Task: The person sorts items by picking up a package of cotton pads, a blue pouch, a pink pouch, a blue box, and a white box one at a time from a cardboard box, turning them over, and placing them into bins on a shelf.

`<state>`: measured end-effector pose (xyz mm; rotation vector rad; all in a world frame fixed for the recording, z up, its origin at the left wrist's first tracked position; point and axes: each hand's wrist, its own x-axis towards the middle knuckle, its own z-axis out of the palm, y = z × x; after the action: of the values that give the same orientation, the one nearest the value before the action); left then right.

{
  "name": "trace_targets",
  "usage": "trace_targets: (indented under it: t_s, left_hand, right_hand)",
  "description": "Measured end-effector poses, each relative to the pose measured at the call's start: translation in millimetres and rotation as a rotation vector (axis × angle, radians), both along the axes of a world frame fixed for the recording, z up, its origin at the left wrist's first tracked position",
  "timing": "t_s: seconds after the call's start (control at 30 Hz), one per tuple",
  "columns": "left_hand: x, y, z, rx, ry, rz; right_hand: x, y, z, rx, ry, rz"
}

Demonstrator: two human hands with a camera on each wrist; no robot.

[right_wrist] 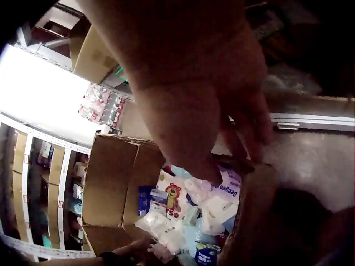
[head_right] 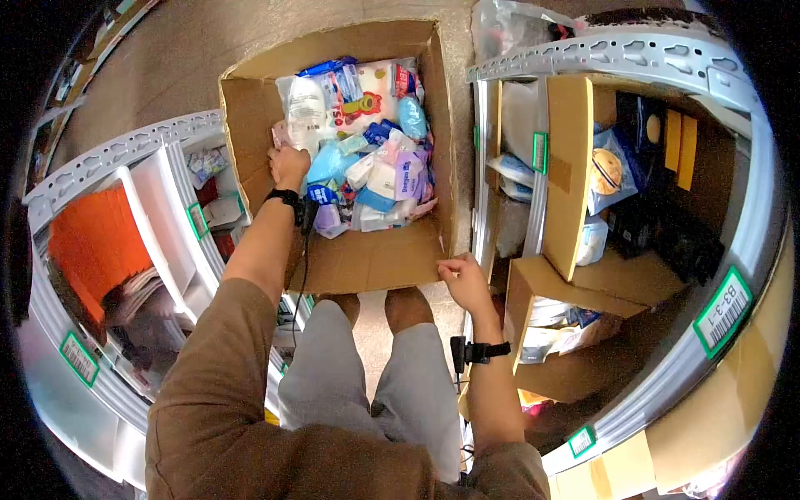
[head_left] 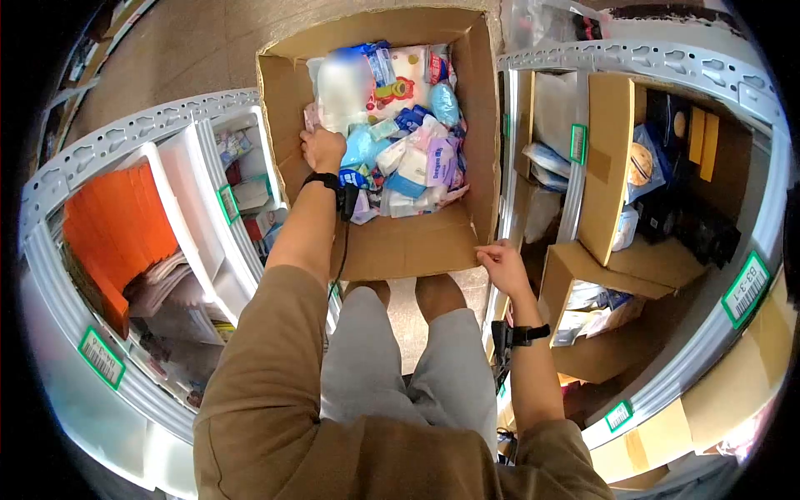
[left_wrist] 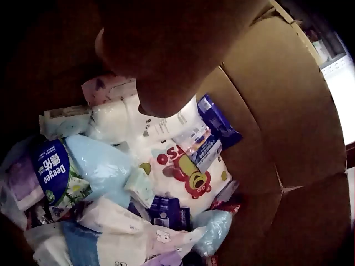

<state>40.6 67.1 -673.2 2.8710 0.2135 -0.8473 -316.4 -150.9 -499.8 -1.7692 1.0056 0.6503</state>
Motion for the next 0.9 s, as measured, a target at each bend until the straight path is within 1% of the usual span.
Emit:
trace_targets:
  t_s: [0.07, 0.13, 0.2, 0.27, 0.3, 0.33, 0.37, 0.4, 0.43, 0.47, 0.5, 0.53, 0.57, 0.6, 0.67, 0.7, 0.73, 0.8, 0.83, 0.9]
  left_hand:
    - [5, -2, -7, 0.074, -0.029, -0.012]
    - [6, 0, -13, 0.056, -0.058, -0.005]
    - [3, 5, -18, 0.022, -0.128, -0.061]
    - [-2, 6, -22, 0.048, -0.172, -0.053]
    - [-3, 14, -25, -0.015, -0.164, -0.074]
    - [1, 17, -14, -0.075, -0.161, -0.097]
    - [1, 17, -1, -0.077, -0.091, -0.066]
    - [2, 12, 24, -0.078, -0.022, -0.043]
    - [2, 4, 54, -0.166, -0.051, 0.008]
    - [2, -10, 104, -0.247, -0.009, 0.038]
    - [0, -12, 122, -0.33, -0.093, -0.016]
    - [-3, -14, 137, -0.418, -0.171, -0.066]
    - [-1, -16, 154, -0.523, -0.071, -0.017]
    - [-1, -25, 184, -0.541, -0.085, -0.034]
    - [7, -41, 253, -0.877, -0.055, -0.151]
    - [8, -52, 300, -1.105, -0.049, -0.278]
    - [7, -69, 385, -1.237, 0.294, -0.104]
    - [5, -87, 499, -1.364, 0.545, -0.213]
    - [1, -93, 551, -1.337, 0.577, -0.312]
    - [-4, -104, 636, -1.298, 0.643, -0.498]
  right_hand:
    - [-2, 0, -5, 0.016, -0.011, 0.002]
    - [3, -2, -2, 0.046, 0.056, 0.014]
    - [4, -2, -3, 0.024, 0.019, 0.041]
    - [6, -5, 1, 0.07, 0.032, 0.011]
    - [8, -8, 7, 0.067, 0.059, 0.048]
    - [10, -11, 11, 0.062, 0.044, 0.054]
    - [11, -12, 19, 0.066, 0.076, 0.061]
    - [9, -12, 29, 0.071, 0.107, 0.063]
    - [6, -14, 39, 0.078, 0.113, 0.142]
    - [10, -15, 52, 0.072, 0.09, 0.124]
    - [10, -16, 70, 0.017, 0.075, 0.134]
    - [12, -19, 98, -0.042, 0.066, 0.146]
    - [16, -24, 126, -0.048, 0.015, 0.123]
    - [20, -25, 157, -0.067, -0.001, 0.108]
    - [32, -32, 214, -0.096, -0.171, 0.043]
    - [33, -33, 242, -0.1, -0.216, 0.069]
    - [37, -31, 277, -0.111, -0.232, 0.058]
    - [56, -29, 356, 0.108, -0.47, -0.119]
    - [60, -25, 393, 0.091, -0.485, -0.132]
    - [74, -24, 455, 0.231, -0.753, -0.345]
